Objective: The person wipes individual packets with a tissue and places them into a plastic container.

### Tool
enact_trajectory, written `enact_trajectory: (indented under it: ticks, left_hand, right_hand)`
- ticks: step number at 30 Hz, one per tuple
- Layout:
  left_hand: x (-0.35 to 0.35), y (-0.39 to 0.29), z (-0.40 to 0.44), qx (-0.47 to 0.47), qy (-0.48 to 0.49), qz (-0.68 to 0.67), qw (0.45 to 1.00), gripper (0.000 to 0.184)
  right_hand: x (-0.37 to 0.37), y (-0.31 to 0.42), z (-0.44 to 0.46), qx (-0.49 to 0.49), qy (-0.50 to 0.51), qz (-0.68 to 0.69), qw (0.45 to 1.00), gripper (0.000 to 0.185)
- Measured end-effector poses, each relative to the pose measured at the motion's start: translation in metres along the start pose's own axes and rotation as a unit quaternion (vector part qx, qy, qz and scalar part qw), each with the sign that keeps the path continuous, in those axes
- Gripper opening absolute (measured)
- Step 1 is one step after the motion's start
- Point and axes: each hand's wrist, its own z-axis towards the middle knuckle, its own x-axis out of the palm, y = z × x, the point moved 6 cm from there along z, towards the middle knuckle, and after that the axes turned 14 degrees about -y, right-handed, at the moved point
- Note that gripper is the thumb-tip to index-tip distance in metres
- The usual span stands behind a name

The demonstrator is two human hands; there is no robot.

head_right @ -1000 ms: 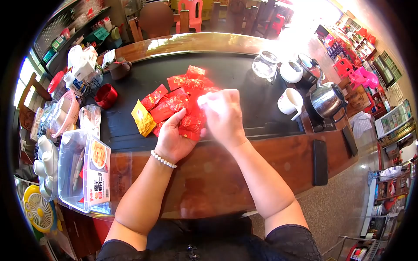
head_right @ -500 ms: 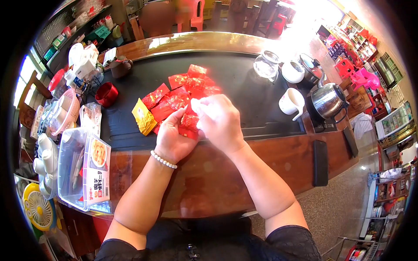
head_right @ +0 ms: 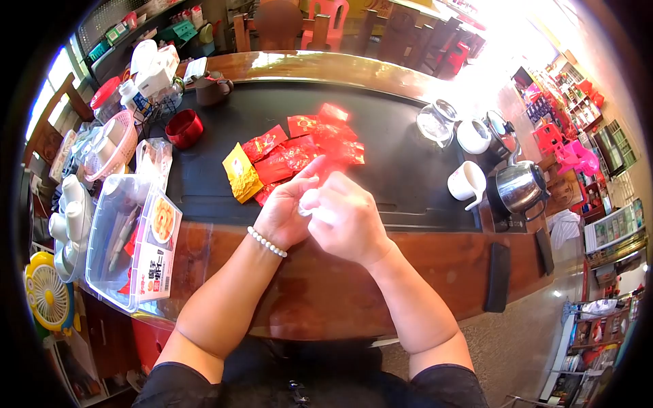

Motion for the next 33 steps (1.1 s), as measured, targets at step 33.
enact_trajectory:
  ticks: [33]
  left_hand:
    - [0.019,-0.004,-0.007,0.065,-0.006,0.034,0.997,0.033]
  right_hand:
    - [-0.018,-0.065,-0.011,0.163,-0.194,0.006,0.967,0.012]
